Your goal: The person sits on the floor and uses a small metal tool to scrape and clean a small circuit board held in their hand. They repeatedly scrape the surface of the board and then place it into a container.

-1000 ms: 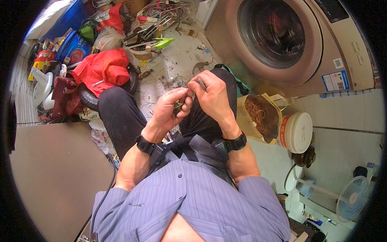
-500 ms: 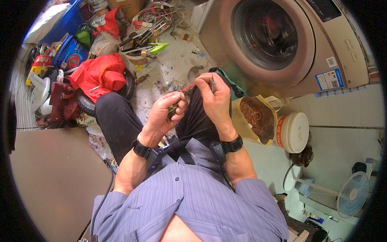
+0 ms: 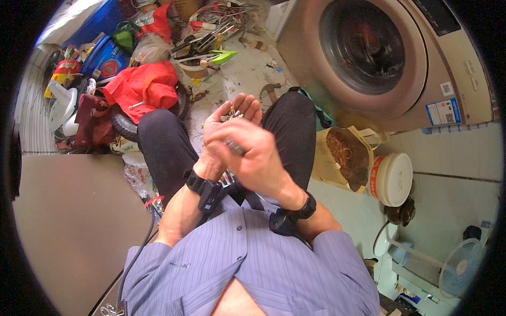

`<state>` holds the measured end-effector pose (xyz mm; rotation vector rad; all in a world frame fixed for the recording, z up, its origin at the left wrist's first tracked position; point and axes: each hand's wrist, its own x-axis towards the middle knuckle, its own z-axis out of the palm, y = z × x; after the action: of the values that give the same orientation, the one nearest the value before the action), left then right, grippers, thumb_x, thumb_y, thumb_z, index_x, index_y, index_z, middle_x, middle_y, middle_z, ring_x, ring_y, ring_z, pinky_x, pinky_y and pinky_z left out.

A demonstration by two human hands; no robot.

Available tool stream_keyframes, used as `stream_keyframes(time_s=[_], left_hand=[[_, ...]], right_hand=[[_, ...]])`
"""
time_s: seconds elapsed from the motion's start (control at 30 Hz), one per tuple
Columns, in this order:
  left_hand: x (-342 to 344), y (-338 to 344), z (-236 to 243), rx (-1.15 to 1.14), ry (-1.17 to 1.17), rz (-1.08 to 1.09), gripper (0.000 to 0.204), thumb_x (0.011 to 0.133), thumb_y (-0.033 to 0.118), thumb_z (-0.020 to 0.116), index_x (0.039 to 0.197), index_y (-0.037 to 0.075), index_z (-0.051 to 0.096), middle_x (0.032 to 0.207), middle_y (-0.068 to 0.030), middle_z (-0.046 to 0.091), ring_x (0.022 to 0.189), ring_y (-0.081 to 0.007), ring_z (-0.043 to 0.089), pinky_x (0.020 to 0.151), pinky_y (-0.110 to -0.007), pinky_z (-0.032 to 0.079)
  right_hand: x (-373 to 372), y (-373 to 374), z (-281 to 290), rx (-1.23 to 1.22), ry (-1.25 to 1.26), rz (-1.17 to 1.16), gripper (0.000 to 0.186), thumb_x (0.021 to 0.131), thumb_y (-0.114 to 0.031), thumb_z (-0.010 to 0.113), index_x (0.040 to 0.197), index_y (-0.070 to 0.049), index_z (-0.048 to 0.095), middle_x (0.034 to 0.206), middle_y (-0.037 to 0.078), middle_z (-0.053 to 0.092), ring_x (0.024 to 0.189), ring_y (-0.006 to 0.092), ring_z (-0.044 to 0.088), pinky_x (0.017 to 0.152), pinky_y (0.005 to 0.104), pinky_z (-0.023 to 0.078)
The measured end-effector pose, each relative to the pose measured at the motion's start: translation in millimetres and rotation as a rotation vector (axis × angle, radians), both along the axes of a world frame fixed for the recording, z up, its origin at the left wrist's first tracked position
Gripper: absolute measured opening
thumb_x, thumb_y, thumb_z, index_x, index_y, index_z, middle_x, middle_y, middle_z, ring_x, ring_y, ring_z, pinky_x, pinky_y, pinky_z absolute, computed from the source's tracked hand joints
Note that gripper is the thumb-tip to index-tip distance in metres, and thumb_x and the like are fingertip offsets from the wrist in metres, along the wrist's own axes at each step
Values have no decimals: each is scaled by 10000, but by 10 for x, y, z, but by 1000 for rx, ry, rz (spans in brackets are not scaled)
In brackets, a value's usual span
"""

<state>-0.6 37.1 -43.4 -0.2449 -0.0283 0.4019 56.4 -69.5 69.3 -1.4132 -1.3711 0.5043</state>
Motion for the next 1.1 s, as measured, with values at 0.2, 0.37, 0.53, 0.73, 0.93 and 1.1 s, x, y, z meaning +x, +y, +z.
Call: stream_keyframes(time_s=[0.2, 0.37, 0.53, 0.73, 0.93, 1.1], left_hand=[[-49, 51, 13, 34, -130, 64, 458, 1051, 236, 414, 1307, -49, 665, 1390, -245, 644, 1356, -401, 563, 1207, -501, 387], [-43, 17, -15, 139, -47, 63, 443, 1052, 251, 422, 1264, -38, 683, 1313, -228, 686, 1278, -399, 613, 1152, -502, 439], [-46, -11, -43, 133, 92, 91, 421, 1060, 231, 416, 1206, -42, 701, 1197, -215, 726, 1151, -395, 664, 1101, -499, 485], [-45, 1, -9, 4, 14, 84, 417, 1064, 223, 414, 1140, -61, 709, 1127, -219, 727, 1098, -400, 660, 1081, -494, 499], [-59, -2, 34, 25, 70, 88, 383, 1060, 219, 433, 1126, -41, 706, 1094, -215, 732, 1081, -379, 669, 1047, -472, 522], [-79, 8, -5, 12, 110, 36, 347, 1050, 195, 457, 1107, -30, 715, 1074, -195, 730, 1062, -376, 676, 1028, -478, 526]], right_hand=[[189, -105, -221, -92, -174, -227, 182, 862, -34, 787, 1031, -4, 728, 923, 117, 705, 819, 231, 698, 740, 325, 545], [72, -69, -386, -92, -269, -254, 260, 838, -62, 816, 1079, -25, 724, 905, 118, 688, 798, 257, 691, 725, 337, 549], [97, 25, -462, -71, -362, -228, 235, 821, -71, 808, 1027, -20, 708, 929, 156, 698, 813, 344, 710, 722, 381, 577], [149, 6, -466, -141, -58, -285, 137, 904, -22, 744, 1038, 5, 725, 945, 156, 755, 867, 227, 753, 781, 329, 580], [185, -12, -377, -57, -169, -184, 253, 858, 22, 734, 1103, -40, 731, 943, 139, 716, 873, 287, 735, 775, 350, 583], [214, -3, -435, -75, -340, -79, 353, 751, 64, 728, 1083, -57, 729, 933, 126, 691, 863, 347, 712, 759, 394, 591]])
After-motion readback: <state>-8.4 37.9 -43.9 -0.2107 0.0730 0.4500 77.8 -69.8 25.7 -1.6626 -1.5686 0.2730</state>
